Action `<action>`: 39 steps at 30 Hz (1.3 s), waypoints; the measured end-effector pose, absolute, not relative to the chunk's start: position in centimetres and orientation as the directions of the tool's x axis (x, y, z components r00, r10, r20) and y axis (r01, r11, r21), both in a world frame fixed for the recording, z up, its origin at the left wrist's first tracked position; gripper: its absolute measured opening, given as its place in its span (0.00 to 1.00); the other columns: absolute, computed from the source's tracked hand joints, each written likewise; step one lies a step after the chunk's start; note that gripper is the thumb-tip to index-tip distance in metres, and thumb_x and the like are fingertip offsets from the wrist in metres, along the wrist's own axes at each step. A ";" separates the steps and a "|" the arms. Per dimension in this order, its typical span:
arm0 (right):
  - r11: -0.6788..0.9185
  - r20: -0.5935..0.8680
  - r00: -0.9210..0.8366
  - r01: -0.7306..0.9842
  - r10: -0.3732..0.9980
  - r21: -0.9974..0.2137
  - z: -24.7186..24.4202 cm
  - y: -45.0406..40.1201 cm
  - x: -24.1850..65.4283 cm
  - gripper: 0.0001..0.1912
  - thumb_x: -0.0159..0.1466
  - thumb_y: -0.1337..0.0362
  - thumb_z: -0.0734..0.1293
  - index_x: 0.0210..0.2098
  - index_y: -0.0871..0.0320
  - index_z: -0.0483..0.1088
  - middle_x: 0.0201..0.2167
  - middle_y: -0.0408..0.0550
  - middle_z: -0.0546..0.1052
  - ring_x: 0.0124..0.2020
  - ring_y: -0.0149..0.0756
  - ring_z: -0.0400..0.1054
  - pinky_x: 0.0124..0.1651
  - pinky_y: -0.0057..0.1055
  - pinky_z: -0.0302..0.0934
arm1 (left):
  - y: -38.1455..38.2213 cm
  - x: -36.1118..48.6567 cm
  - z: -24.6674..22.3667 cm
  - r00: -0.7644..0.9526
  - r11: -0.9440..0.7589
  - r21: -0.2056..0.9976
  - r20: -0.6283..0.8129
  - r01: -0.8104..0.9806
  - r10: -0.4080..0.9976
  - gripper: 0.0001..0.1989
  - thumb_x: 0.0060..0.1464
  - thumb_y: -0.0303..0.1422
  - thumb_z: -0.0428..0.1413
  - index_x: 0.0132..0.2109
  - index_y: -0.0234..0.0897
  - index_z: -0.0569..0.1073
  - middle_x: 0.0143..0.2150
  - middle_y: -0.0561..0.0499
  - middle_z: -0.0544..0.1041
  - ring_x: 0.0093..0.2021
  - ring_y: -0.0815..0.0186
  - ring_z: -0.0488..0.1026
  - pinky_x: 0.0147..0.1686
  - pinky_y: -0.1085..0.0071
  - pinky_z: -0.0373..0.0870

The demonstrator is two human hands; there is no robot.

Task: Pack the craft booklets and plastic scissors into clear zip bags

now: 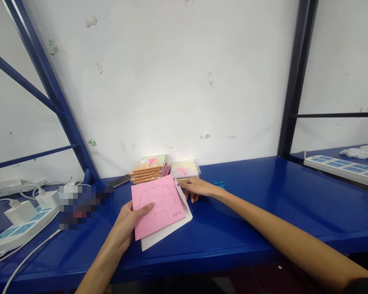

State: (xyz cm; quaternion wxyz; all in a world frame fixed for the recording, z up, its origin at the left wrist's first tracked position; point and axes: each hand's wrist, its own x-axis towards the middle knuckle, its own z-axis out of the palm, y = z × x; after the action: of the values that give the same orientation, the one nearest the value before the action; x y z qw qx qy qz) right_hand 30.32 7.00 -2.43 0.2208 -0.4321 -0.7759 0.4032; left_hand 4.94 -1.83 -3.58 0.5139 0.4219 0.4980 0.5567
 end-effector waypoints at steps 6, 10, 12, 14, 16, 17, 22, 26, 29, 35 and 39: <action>0.261 -0.150 -0.515 0.639 0.844 -0.724 -1.7 6.8 30.3 0.40 0.60 0.26 0.58 0.39 0.59 0.73 0.30 0.50 0.78 0.21 0.30 0.65 0.21 0.27 0.54 | -1.5 4.6 -3.5 -0.142 0.022 0.991 -0.041 -0.134 0.989 0.20 0.43 0.28 0.71 0.45 0.31 0.79 0.47 0.36 0.84 0.42 0.53 0.83 0.40 0.62 0.81; 0.418 -0.025 -0.523 0.709 0.852 -0.568 -2.5 6.7 29.9 0.37 0.58 0.26 0.60 0.33 0.56 0.72 0.26 0.48 0.76 0.24 0.34 0.65 0.24 0.30 0.52 | -1.2 3.2 -2.9 -0.167 0.022 0.997 -0.035 -0.080 0.985 0.21 0.41 0.27 0.72 0.45 0.31 0.79 0.46 0.36 0.84 0.39 0.54 0.84 0.36 0.64 0.81; 0.471 0.054 -0.508 0.748 0.860 -0.468 -3.0 6.5 29.5 0.36 0.58 0.27 0.60 0.32 0.54 0.72 0.28 0.48 0.77 0.26 0.38 0.67 0.26 0.32 0.51 | -1.1 2.3 -2.5 -0.172 0.032 0.998 -0.040 -0.051 0.984 0.22 0.40 0.28 0.73 0.45 0.31 0.79 0.46 0.35 0.84 0.38 0.53 0.84 0.36 0.63 0.81; 0.466 0.078 -0.477 0.789 0.875 -0.400 -3.2 6.1 29.2 0.35 0.59 0.27 0.59 0.30 0.53 0.72 0.28 0.49 0.77 0.26 0.39 0.67 0.27 0.33 0.51 | -1.0 1.3 -2.2 -0.178 0.047 0.999 -0.050 -0.021 0.983 0.24 0.39 0.28 0.73 0.46 0.31 0.79 0.44 0.35 0.85 0.36 0.52 0.84 0.34 0.63 0.81; 0.457 0.086 -0.459 0.813 0.884 -0.360 -3.3 5.8 28.9 0.35 0.60 0.27 0.57 0.29 0.53 0.71 0.27 0.49 0.77 0.25 0.40 0.67 0.27 0.33 0.50 | -0.8 0.6 -2.1 -0.188 0.060 0.998 -0.057 0.007 0.980 0.26 0.38 0.28 0.74 0.46 0.31 0.79 0.43 0.35 0.85 0.34 0.53 0.84 0.32 0.64 0.81; 0.464 0.097 -0.460 0.817 0.883 -0.343 -3.3 5.7 28.8 0.35 0.61 0.27 0.57 0.29 0.53 0.71 0.26 0.49 0.77 0.24 0.39 0.66 0.27 0.34 0.49 | -0.7 0.4 -2.2 -0.192 0.064 0.998 -0.059 0.017 0.980 0.26 0.37 0.28 0.74 0.47 0.30 0.78 0.42 0.35 0.85 0.34 0.53 0.84 0.31 0.64 0.81; 0.553 0.160 -0.529 0.792 0.833 -0.258 -3.5 5.3 28.7 0.34 0.64 0.29 0.55 0.30 0.54 0.69 0.25 0.49 0.76 0.22 0.38 0.64 0.27 0.33 0.47 | -0.7 0.8 -2.6 -0.145 0.072 0.997 -0.069 0.014 0.987 0.26 0.38 0.28 0.74 0.47 0.31 0.78 0.44 0.35 0.85 0.37 0.51 0.84 0.34 0.63 0.81; 0.592 0.197 -0.559 0.764 0.806 -0.255 -3.7 5.1 28.7 0.34 0.67 0.31 0.53 0.33 0.54 0.70 0.27 0.49 0.77 0.24 0.39 0.66 0.27 0.33 0.47 | -1.0 2.1 -2.8 -0.042 0.075 0.996 -0.076 -0.040 0.996 0.26 0.41 0.31 0.74 0.48 0.32 0.78 0.47 0.35 0.84 0.42 0.48 0.84 0.40 0.58 0.82; 0.572 0.230 -0.524 0.748 0.820 -0.337 -3.6 5.1 28.6 0.33 0.67 0.32 0.55 0.35 0.55 0.72 0.29 0.50 0.79 0.27 0.40 0.70 0.28 0.33 0.53 | -1.2 2.7 -2.8 -0.018 0.031 0.994 -0.033 -0.103 0.999 0.29 0.40 0.33 0.74 0.51 0.32 0.78 0.49 0.35 0.83 0.43 0.48 0.83 0.41 0.58 0.82; 0.315 0.076 -0.483 0.436 0.872 -0.843 -2.7 5.0 28.0 0.31 0.66 0.39 0.65 0.52 0.59 0.73 0.39 0.54 0.82 0.30 0.38 0.76 0.30 0.32 0.67 | -1.7 3.4 -2.1 -0.089 -0.077 0.982 0.062 -0.170 0.994 0.36 0.39 0.34 0.75 0.56 0.34 0.74 0.52 0.36 0.82 0.49 0.46 0.82 0.42 0.59 0.83; 0.132 0.033 -0.558 0.138 0.829 -0.982 -2.6 4.8 28.0 0.32 0.60 0.46 0.74 0.59 0.56 0.71 0.50 0.55 0.80 0.47 0.42 0.77 0.47 0.36 0.72 | -2.2 4.2 -1.9 -0.077 -0.137 0.979 0.126 -0.154 0.989 0.36 0.44 0.36 0.73 0.59 0.35 0.72 0.54 0.38 0.82 0.52 0.46 0.80 0.46 0.57 0.82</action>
State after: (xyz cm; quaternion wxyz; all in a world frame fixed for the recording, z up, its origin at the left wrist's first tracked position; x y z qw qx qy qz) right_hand 28.02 4.84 -2.55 0.3106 -0.3526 -0.6854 0.5563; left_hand 4.17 -2.20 -1.87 0.4871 0.4735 0.4408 0.5867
